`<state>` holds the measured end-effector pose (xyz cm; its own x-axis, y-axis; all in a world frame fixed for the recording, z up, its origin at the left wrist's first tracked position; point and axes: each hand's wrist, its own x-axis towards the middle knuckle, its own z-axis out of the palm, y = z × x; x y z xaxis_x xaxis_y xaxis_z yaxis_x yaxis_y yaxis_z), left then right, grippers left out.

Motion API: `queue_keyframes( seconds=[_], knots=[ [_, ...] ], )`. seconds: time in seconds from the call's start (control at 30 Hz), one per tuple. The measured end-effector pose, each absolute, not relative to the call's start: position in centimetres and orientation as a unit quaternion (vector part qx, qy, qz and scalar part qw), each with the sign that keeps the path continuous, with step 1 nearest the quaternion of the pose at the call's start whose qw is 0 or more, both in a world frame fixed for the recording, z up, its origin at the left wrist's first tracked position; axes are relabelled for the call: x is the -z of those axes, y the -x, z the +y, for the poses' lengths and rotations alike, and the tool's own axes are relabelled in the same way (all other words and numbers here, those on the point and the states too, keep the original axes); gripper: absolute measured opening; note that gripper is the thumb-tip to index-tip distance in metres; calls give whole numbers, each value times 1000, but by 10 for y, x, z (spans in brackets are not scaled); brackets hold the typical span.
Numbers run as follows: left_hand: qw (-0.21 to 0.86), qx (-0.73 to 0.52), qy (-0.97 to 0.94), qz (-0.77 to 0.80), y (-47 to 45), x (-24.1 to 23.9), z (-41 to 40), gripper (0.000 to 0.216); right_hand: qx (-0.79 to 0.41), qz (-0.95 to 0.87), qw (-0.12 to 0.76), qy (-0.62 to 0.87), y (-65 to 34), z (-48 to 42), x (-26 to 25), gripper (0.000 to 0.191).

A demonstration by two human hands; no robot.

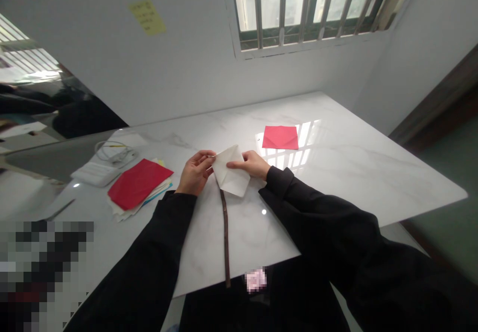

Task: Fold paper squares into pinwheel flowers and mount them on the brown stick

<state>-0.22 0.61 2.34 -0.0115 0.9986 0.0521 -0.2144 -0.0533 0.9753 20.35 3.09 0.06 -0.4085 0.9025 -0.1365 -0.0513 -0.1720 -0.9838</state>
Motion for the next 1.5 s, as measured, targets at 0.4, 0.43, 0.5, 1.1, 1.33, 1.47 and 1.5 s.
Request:
queue_keyframes(
  seconds=[0.4, 0.43, 0.5, 1.1, 1.33, 1.47, 1.5],
  knots=[
    [580, -568, -417, 408, 4, -21, 9, 47, -654, -526, 379, 390, -203, 32, 1, 25],
    [576, -570, -417, 412, 4, -20, 9, 47, -654, -525, 380, 390, -203, 32, 1, 26],
    [565, -579, -410, 421, 4, -20, 10, 45, -655, -524, 378, 392, -203, 32, 2, 28],
    [526, -579, -412, 468, -3, -23, 6, 28, -647, -531, 374, 399, -200, 30, -1, 20],
    [597, -548, -415, 414, -5, -25, 0, 56, -631, -544, 377, 404, -201, 30, -2, 23],
    [623, -535, -400, 408, -5, -24, 1, 66, -629, -549, 376, 402, -201, 30, -1, 20],
    [627, -533, -395, 409, -5, -23, 1, 62, -630, -548, 378, 400, -201, 30, -1, 20]
  ],
)
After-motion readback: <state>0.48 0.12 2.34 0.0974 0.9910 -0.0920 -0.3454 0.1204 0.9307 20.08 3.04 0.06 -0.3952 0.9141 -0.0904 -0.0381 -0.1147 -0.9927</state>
